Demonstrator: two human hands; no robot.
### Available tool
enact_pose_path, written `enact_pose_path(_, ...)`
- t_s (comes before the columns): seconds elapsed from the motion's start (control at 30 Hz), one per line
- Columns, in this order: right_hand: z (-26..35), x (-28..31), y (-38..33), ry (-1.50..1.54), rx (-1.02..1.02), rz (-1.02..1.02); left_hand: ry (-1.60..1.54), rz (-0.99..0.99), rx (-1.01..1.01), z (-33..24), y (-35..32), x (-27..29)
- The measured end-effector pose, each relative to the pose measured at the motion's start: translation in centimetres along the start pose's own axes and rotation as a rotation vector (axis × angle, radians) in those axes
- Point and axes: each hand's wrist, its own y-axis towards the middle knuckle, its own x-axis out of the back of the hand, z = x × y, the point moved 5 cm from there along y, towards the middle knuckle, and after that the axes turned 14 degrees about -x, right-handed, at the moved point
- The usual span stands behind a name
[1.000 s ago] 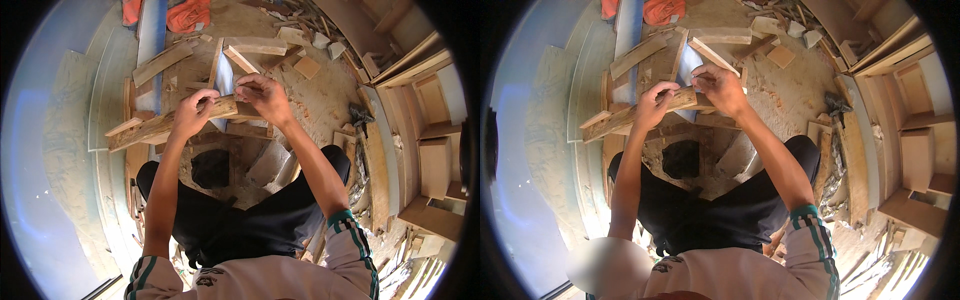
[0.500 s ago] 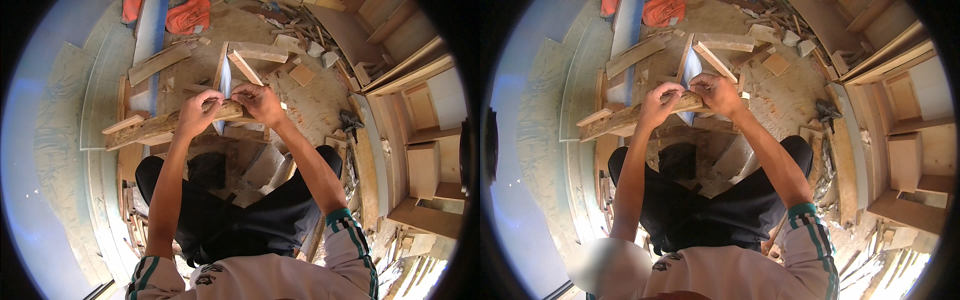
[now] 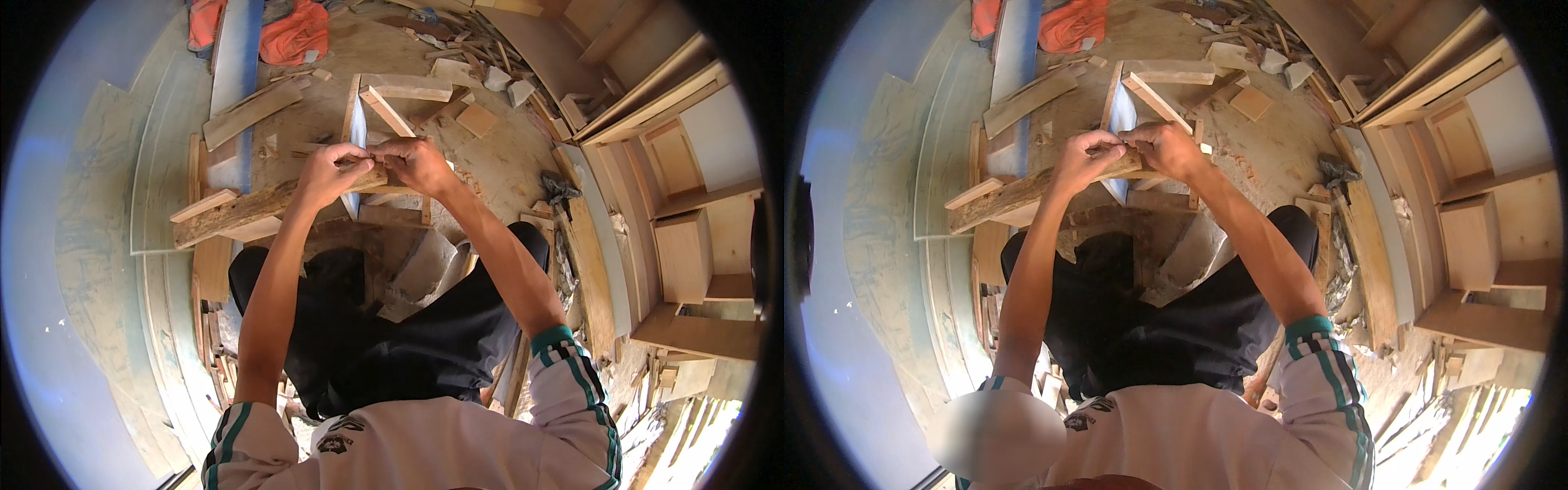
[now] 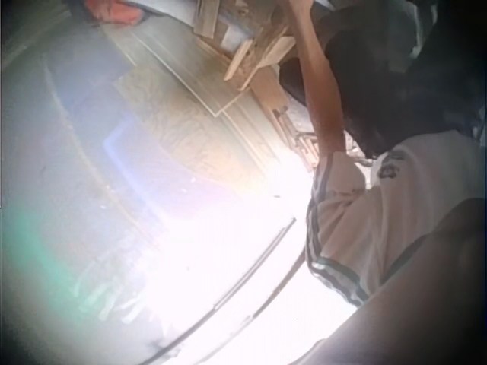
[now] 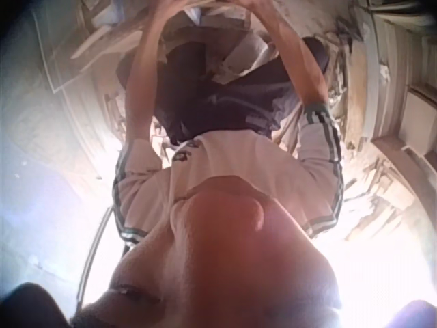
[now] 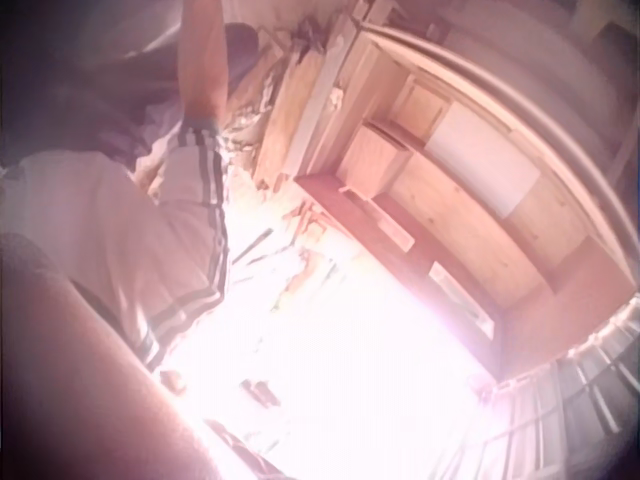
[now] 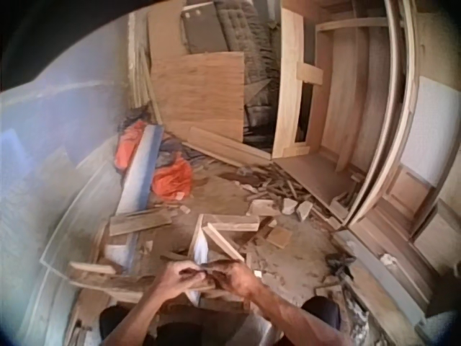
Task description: The person assembles a small wooden frame using a hammer and nails. They position wooden pieces, hammer nails into joints, and attach flat panels to the frame.
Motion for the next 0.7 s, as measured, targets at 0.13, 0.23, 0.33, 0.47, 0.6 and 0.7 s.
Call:
enact_pose_path(0.13, 0.7, -0.1, -0.2, -0.069, 0.073, -0.020, -0.027, -0.017, 0.014, 0.9, 0.3, -0.1)
enact_pose_path(0.23, 0.5, -0.3, -0.5, -0.069, 0.048, -0.051, -0.037, -0.025, 0.016, 0.9, 0.4, -0.2)
enact_pose_path(0.33, -0.9, 1.3, -1.2, -0.041, 0.153, -0.239, 0.008, -0.029, 0.012, 0.6, 0.4, -0.4)
enact_pose_path(0.47, -7.4, 5.7, -5.9, 0.326, -0.326, -0.760, -0.016, -0.007, 0.024, 0.6, -0.8, 0.5)
enact_pose_path(0.6, -24.8, 3.9, -17.1, 0.109, -0.847, -1.019, -0.039, -0.031, -0.028, 0.8, -0.8, 0.2)
enact_pose_path(0.7, -38.9, -0.7, -28.7, -0.007, -1.552, -0.859, -0.020, 0.010, -0.072, -0.7, 1.1, -1.4)
